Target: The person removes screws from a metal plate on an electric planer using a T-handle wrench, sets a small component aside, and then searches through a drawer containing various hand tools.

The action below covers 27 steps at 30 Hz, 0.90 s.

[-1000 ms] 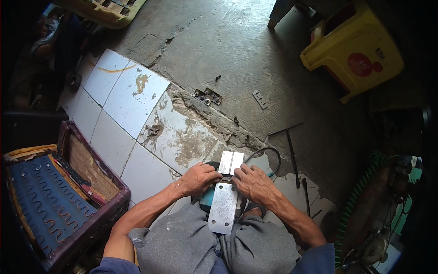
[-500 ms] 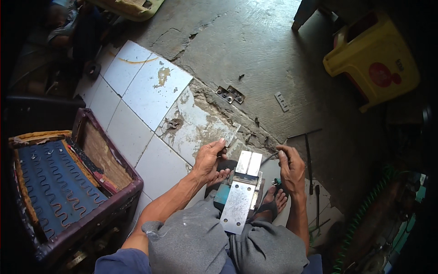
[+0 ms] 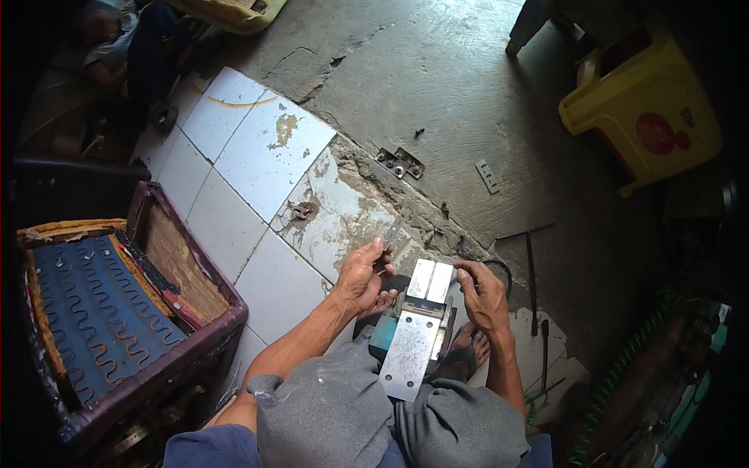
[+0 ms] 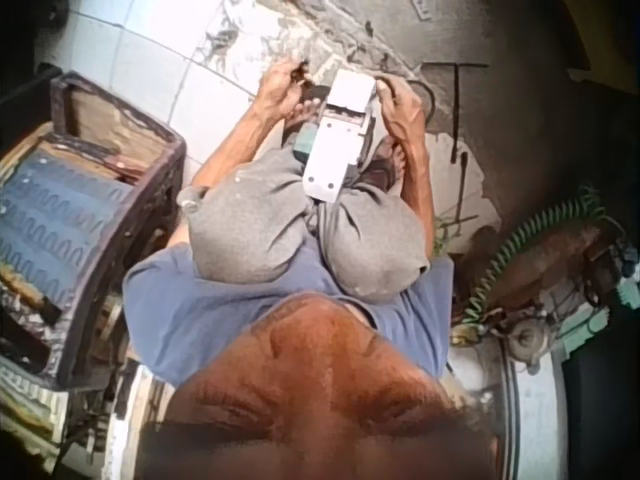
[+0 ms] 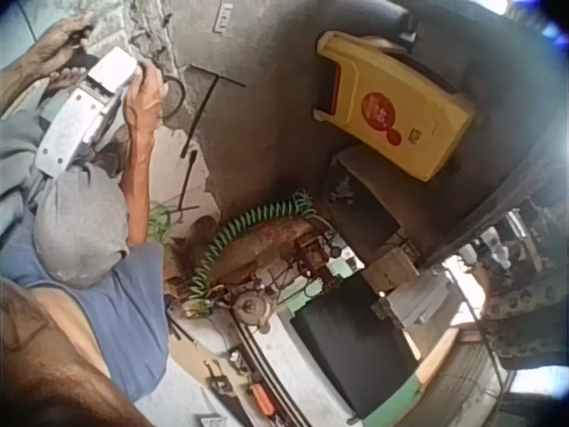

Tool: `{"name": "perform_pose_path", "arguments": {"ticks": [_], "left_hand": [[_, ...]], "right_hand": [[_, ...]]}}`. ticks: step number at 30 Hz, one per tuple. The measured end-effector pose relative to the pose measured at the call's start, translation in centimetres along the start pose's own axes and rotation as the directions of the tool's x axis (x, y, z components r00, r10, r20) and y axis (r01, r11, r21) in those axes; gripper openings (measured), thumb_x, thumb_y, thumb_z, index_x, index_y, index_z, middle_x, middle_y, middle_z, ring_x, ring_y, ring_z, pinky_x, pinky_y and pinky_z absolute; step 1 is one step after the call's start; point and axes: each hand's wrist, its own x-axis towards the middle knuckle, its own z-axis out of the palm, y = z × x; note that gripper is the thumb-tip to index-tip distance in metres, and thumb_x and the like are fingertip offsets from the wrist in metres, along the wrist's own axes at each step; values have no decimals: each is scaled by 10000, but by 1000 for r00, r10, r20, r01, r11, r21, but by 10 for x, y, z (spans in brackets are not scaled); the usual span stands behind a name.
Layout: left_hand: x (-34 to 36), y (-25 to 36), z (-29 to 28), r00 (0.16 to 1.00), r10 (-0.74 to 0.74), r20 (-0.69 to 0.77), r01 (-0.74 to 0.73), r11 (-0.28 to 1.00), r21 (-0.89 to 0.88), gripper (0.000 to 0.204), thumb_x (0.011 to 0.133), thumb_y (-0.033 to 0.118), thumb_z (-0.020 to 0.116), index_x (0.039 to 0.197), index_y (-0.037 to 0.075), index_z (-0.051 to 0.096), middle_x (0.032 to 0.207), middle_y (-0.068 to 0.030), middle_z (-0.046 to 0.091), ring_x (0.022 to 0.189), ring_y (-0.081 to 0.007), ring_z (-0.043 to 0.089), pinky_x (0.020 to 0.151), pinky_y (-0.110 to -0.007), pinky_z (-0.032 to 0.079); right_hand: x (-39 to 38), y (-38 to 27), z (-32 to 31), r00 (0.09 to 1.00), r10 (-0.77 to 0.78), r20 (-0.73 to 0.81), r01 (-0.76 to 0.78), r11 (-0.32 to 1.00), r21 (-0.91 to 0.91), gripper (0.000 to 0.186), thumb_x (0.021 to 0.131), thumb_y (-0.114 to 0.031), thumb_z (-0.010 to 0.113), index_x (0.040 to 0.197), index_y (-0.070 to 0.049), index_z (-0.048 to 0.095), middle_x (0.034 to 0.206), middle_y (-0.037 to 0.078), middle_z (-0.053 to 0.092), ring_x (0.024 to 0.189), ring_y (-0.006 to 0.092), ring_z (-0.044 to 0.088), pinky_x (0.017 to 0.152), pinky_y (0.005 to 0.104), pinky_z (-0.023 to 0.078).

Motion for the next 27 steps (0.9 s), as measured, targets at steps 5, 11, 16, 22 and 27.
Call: {"name": "perform_pose_path", "arguments": {"ticks": [5,11,16,22,27], "left_hand": [[6,-1,-3,914,-70,400,247,878,-409,273,1072,246,419,883,118,568,810,-21,487,786,-185,523,849,-388,457],[8,-11,-1,796,45,604,340,791,-508,207,1031,167,441,885,147,586,822,-11,485,809,-172,516,852,-362,437],[12,-11,-6,797,57,602,347,773,-532,197,1021,165,449,887,157,592,823,-4,483,812,-167,510,868,-364,430],[11,-7,-10,816,74,573,312,779,-545,195,1018,168,446,884,158,588,823,1,479,807,-161,498,859,-362,421],[17,-7,-13,790,82,608,359,741,-567,155,1003,131,464,891,138,571,853,-18,505,832,-188,513,910,-402,445]], "right_hand": [[-6,-3,3,998,18,63,-20,999,36,238,986,-166,580,1132,-2,673,978,159,680,868,280,659,793,367,510],[-10,1,5,992,61,107,-65,997,43,224,974,-151,587,1127,-12,673,954,178,666,867,320,666,796,383,508],[-11,7,7,991,45,127,-41,999,-31,239,992,-166,580,1133,-3,681,995,149,689,888,253,675,795,344,516],[19,25,9,999,-9,52,9,1000,-7,235,955,-153,604,1129,-14,679,1013,200,677,943,345,670,842,404,513],[123,97,-5,954,-110,-278,9,939,-343,364,938,-181,625,1264,-23,604,1151,250,607,1068,431,594,939,472,485]]}}
